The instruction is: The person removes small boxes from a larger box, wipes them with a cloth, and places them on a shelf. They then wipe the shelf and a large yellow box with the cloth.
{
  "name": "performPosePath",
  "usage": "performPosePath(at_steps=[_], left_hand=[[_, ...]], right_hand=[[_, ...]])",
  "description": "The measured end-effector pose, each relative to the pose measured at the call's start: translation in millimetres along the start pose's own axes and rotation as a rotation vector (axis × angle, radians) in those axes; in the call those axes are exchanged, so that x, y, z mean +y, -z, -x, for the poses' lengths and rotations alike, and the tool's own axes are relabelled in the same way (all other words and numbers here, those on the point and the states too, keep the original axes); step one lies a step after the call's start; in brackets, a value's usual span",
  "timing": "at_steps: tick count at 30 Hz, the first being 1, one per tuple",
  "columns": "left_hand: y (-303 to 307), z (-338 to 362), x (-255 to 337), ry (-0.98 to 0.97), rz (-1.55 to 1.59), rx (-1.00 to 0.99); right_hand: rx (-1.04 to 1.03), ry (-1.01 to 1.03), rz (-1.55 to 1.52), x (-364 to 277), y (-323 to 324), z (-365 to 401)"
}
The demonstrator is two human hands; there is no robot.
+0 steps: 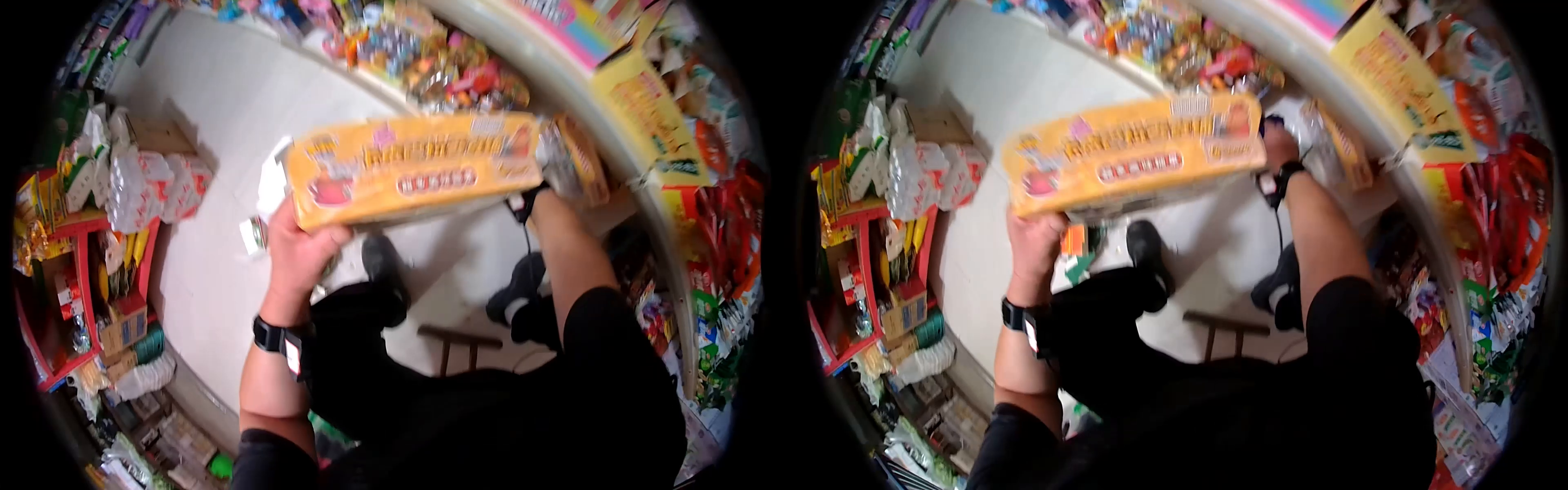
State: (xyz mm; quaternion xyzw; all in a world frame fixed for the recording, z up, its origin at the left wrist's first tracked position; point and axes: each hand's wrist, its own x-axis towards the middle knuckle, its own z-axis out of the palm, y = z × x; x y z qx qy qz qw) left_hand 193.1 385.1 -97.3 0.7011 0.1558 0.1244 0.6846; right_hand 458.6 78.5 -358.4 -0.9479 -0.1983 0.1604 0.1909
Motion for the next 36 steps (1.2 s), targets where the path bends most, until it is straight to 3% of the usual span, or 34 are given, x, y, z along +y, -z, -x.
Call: performPosePath(at_steps=[2, 5, 8, 9, 10, 11, 12, 14, 16, 20, 23, 25, 26, 28, 30, 32, 34, 35, 36], left_hand=[[0, 0, -1, -0.069, -0.032, 0.047], [-1, 1, -1, -0.097, 0.15, 0.074], [-4, 6, 6, -0.136, 0.174, 0.083], [-1, 10, 6, -0.131, 0.143, 0.068], [1, 13, 7, -0.138, 0.138, 0.07], [1, 16, 10, -0.161, 0.13, 0.055], [1, 22, 13, -0.183, 0.119, 0.042], [-3, 32, 22, -0.238, 0.19, 0.037], [-8, 42, 30, -0.276, 0.287, 0.027], [-17, 72, 59, -0.342, 0.257, -0.011], [-22, 100, 85, -0.373, 0.192, -0.061], [-23, 117, 102, -0.379, 0.147, -0.081], [-26, 125, 111, -0.41, 0.1, -0.079], [-29, 140, 128, -0.441, 0.048, -0.078], [-27, 154, 139, -0.518, -0.161, -0.046], [-38, 167, 146, -0.531, -0.155, -0.056], [-55, 180, 149, -0.62, -0.213, -0.039], [-57, 184, 151, -0.641, -0.252, -0.031], [-59, 187, 152, -0.644, -0.254, -0.031]], right_hand=[[0.006, 0.125, -0.303, 19, -4, -6], [-0.023, 0.037, -0.527, -15, 51, 37], [0.143, 0.076, -0.87, -45, 89, 97], [0.111, 0.084, -0.946, -30, 86, 111], [0.175, 0.054, -0.648, -49, 110, 136], [0.147, 0.056, -1.459, -44, 105, 151], [0.14, -0.255, -1.678, -47, 121, 167], [0.082, -0.075, -1.846, -56, 146, 201], [0.005, 0.309, -1.683, -86, 187, 231], [0.275, 0.1, -1.648, -91, 233, 299], [0.249, 0.31, -1.834, -134, 266, 335], [0.412, 0.458, -1.336, -169, 293, 348], [0.332, 0.6, -1.208, -174, 304, 355], [0.44, 0.809, -0.917, -196, 315, 358], [0.477, 0.829, -0.687, -230, 327, 372], [0.581, 0.805, -0.585, -251, 327, 382], [0.848, 1.17, -0.705, -260, 312, 362], [0.493, 0.895, -1.27, -285, 330, 401], [0.494, 0.898, -1.271, -281, 344, 397]])
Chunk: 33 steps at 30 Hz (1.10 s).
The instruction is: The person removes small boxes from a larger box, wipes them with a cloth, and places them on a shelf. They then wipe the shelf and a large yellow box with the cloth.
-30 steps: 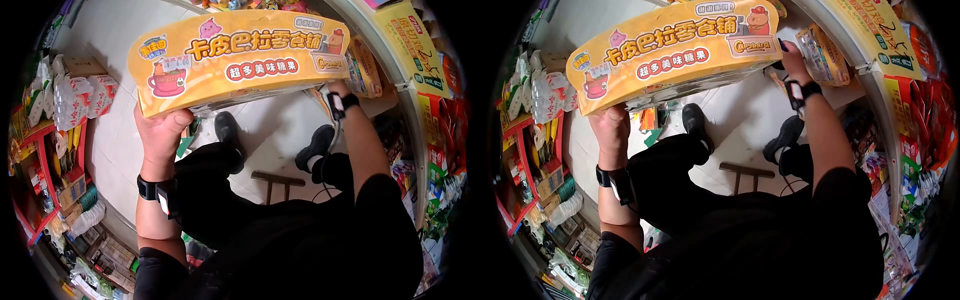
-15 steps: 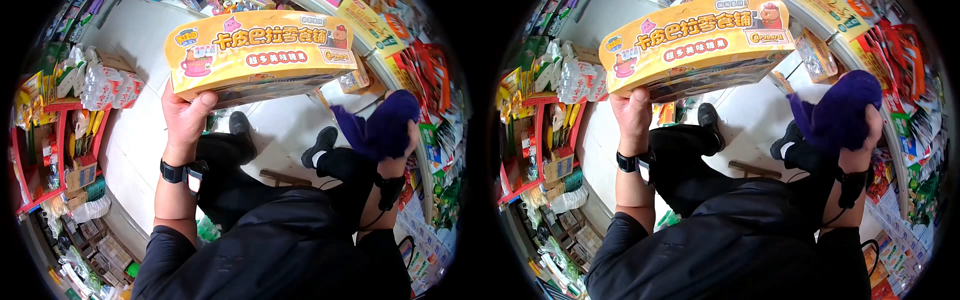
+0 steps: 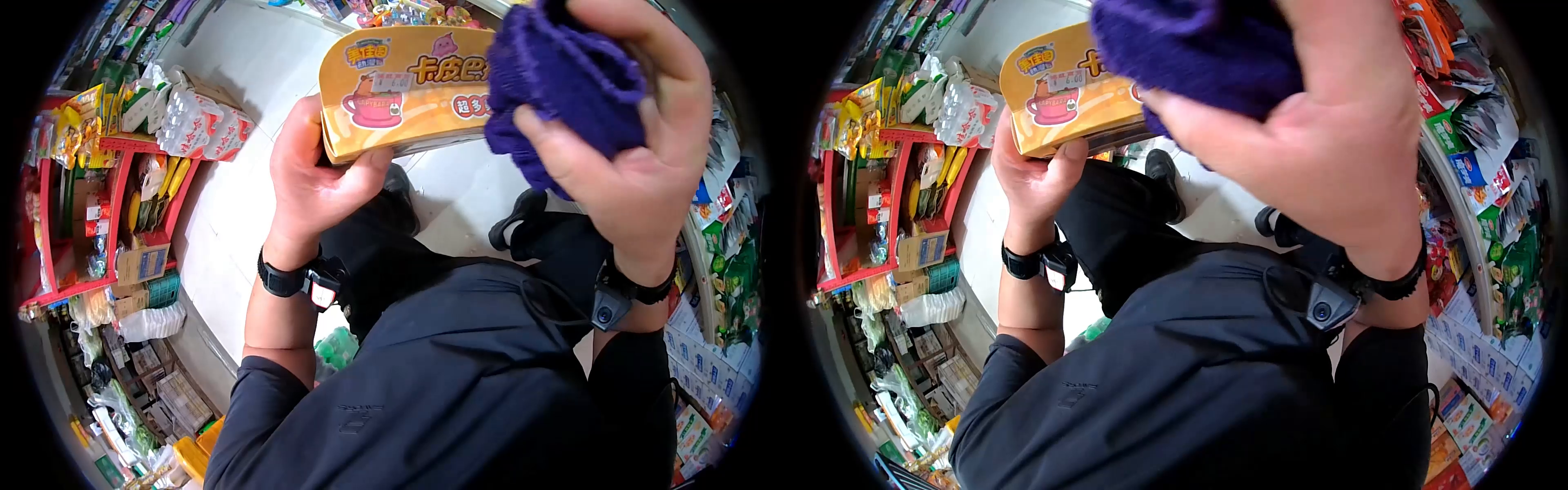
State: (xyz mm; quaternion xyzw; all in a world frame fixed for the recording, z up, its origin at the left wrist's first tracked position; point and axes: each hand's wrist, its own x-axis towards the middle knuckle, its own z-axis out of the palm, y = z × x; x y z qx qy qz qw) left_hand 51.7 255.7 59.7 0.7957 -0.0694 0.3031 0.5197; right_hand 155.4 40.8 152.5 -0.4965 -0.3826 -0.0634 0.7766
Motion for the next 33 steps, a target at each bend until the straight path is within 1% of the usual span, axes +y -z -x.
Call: performPosePath(at_steps=[2, 3, 4, 5, 6, 8, 9, 11, 12, 14, 16, 18, 20, 22, 24, 26, 28, 30, 31, 32, 33], left_hand=[[-3, 2, 5, -0.043, -0.087, -0.017], [2, 2, 3, -0.043, -0.086, -0.017], [0, 3, 3, -0.062, -0.109, -0.035], [-2, 4, 4, -0.081, -0.13, -0.055], [-6, 4, 6, -0.087, -0.076, -0.043], [-10, 6, 14, -0.102, -0.161, -0.053], [-10, 7, 17, -0.107, -0.153, -0.059], [-10, 11, 22, -0.041, -0.256, -0.049], [-12, 12, 23, -0.048, -0.25, -0.057], [-15, 14, 26, -0.017, 0.088, 0.046], [-8, 16, 27, -0.041, 0.077, 0.035], [0, 20, 25, -0.061, 0.044, 0.058], [5, 23, 26, -0.034, 0.03, 0.066], [11, 25, 29, 0.068, 0.134, 0.107], [12, 25, 29, 0.049, 0.138, 0.128], [7, 24, 34, 0.038, 0.132, 0.126], [4, 22, 38, 0.046, 0.138, 0.096], [0, 19, 42, 0.068, 0.151, 0.032], [-3, 19, 41, 0.03, 0.157, 0.008], [-3, 18, 45, 0.068, 0.156, -0.049], [-7, 17, 48, 0.093, 0.182, -0.067]], right_hand=[[-0.822, 0.529, 0.503, 3, 14, -22], [-0.781, 0.378, 0.773, 0, 6, -11], [-0.464, 0.766, 0.96, 27, 3, 6], [-0.498, 0.667, 0.894, 14, -5, 11], [-0.524, 0.603, 0.866, 3, -10, 13], [-0.533, 0.569, 0.862, -7, -16, 18], [-0.534, 0.564, 0.868, -9, -15, 21], [-0.538, 0.546, 0.883, -12, -11, 25], [-0.535, 0.538, 0.898, -12, -7, 26], [-0.527, 0.534, 0.923, -13, 3, 28], [-0.63, 0.304, 1.151, -11, 18, 31], [-0.603, 0.286, 1.174, -3, 43, 33], [-0.696, 0.08, 1.345, 1, 77, 34], [-0.642, -0.03, 1.339, 18, 121, 36], [-0.349, -0.072, 1.189, 17, 145, 31], [-0.084, -0.206, 0.907, -2, 154, 23], [0.119, -0.111, 0.729, -25, 140, 19], [0.107, 0.107, 0.782, -39, 123, 16], [0.004, 0.184, 0.227, -38, 58, 16], [0.009, 0.431, 0.481, -19, 62, 9], [-0.046, 0.36, 0.332, -18, 52, 11]])
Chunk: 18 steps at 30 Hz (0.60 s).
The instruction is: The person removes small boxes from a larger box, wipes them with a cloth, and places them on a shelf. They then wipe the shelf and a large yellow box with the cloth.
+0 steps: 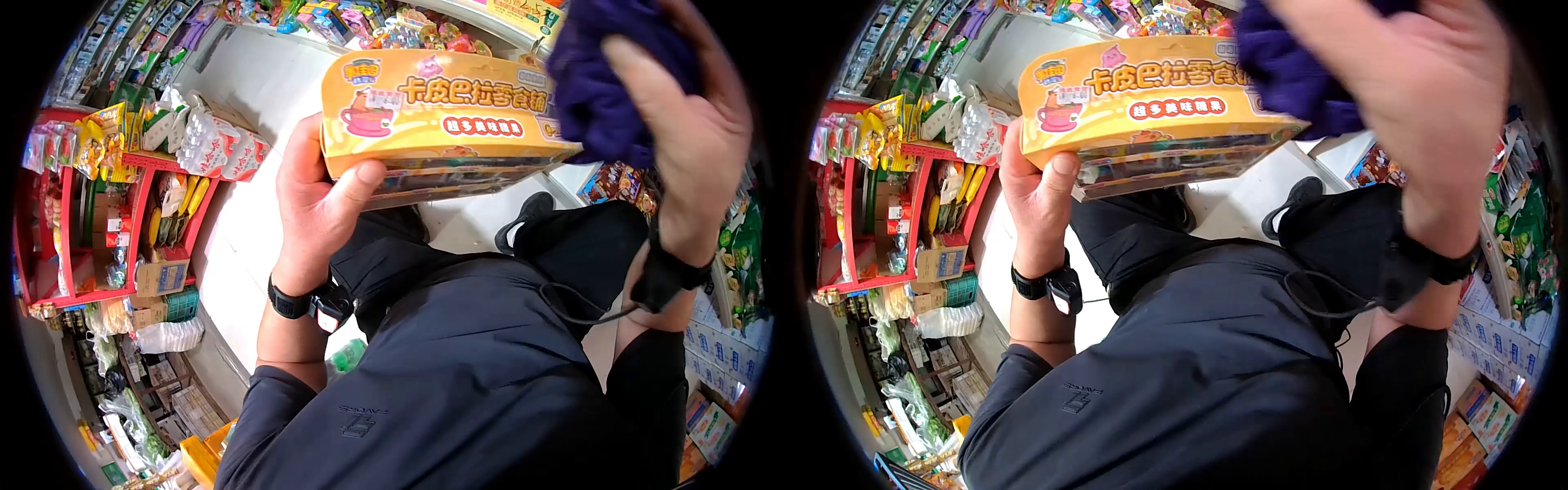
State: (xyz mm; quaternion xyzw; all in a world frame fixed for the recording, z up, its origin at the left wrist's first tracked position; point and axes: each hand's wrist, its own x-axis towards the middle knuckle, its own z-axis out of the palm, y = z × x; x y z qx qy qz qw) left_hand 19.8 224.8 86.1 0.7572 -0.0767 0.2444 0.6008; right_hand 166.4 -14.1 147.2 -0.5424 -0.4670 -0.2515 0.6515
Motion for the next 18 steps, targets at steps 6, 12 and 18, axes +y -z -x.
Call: performPosePath(at_steps=[6, 12, 18], left_hand=[[-15, 0, 7, -0.001, -0.03, -0.079], [-17, 6, 8, -0.005, -0.018, -0.101], [-20, 14, 11, 0.019, -0.024, -0.038]], right_hand=[[-0.454, 0.394, 0.436, -20, -33, -17], [-0.469, 0.379, 0.395, -35, -61, -6], [-0.457, 0.375, 0.477, 8, -58, 15]])
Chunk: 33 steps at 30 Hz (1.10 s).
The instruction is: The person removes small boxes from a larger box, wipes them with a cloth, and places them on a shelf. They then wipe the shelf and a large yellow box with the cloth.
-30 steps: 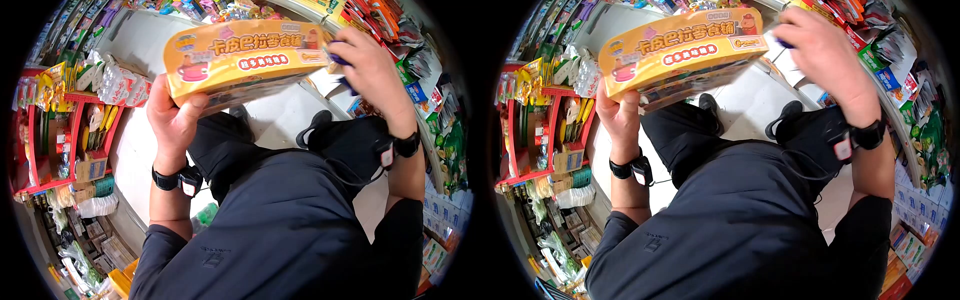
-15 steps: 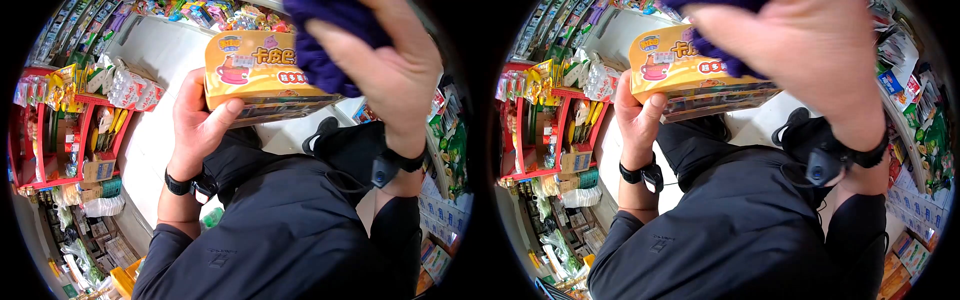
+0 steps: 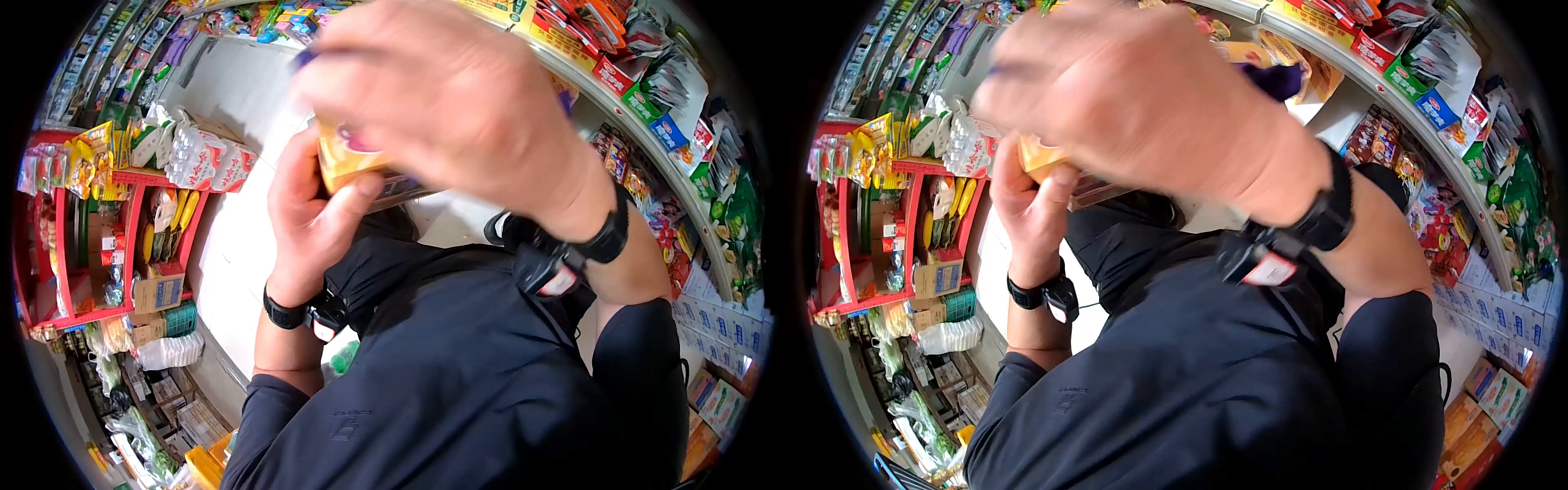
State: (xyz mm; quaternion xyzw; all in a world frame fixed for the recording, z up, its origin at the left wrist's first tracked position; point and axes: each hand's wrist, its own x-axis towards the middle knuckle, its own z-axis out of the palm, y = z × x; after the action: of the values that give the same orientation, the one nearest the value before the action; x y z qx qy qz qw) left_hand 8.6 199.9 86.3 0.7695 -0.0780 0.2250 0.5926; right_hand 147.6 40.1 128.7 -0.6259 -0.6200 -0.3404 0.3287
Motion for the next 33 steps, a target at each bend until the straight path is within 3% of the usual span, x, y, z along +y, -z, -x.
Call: performPosePath(at_steps=[1, 5, 9, 10, 13, 15, 17, 20, 22, 26, 28, 31, 33], left_hand=[[0, 1, 1, -0.026, 0.024, 0.049], [19, 10, -3, -0.104, -0.04, 0.074], [23, 13, -7, -0.115, 0.084, 0.197], [23, 14, -6, -0.103, 0.087, 0.194], [20, 11, -7, -0.092, 0.073, 0.197], [17, 7, -9, -0.091, 0.066, 0.193], [15, 5, -10, -0.125, 0.075, 0.174], [5, 1, -6, -0.117, 0.108, 0.156], [-3, 3, -2, -0.082, 0.001, 0.113], [-13, -1, 2, -0.067, 0.066, 0.059], [-15, 1, 5, -0.022, 0.077, 0.064], [-24, -2, 2, -0.034, 0.015, 0.038], [-34, -5, 0, -0.049, -0.187, 0.012]], right_hand=[[0.108, 0.083, 0.078, 17, -5, 13], [-0.061, -0.395, 0.148, 26, 38, 62], [0.027, -0.717, 0.055, 69, 50, 137], [0.184, -1.043, -0.084, 59, 58, 133], [0.75, -1.078, -0.541, 63, 89, 128], [0.95, -0.971, -0.63, 42, 103, 105], [0.945, -0.869, -0.631, 19, 99, 87], [0.438, -0.768, -0.222, 13, 70, 89], [0.217, -0.787, -0.176, 5, 53, 89], [0.168, -0.547, 0.058, -3, 40, 82], [0.273, -0.723, -0.256, -8, 34, 77], [0.275, -0.76, -0.423, -21, 25, 54], [0.269, -0.525, -0.39, -30, 14, 34]])
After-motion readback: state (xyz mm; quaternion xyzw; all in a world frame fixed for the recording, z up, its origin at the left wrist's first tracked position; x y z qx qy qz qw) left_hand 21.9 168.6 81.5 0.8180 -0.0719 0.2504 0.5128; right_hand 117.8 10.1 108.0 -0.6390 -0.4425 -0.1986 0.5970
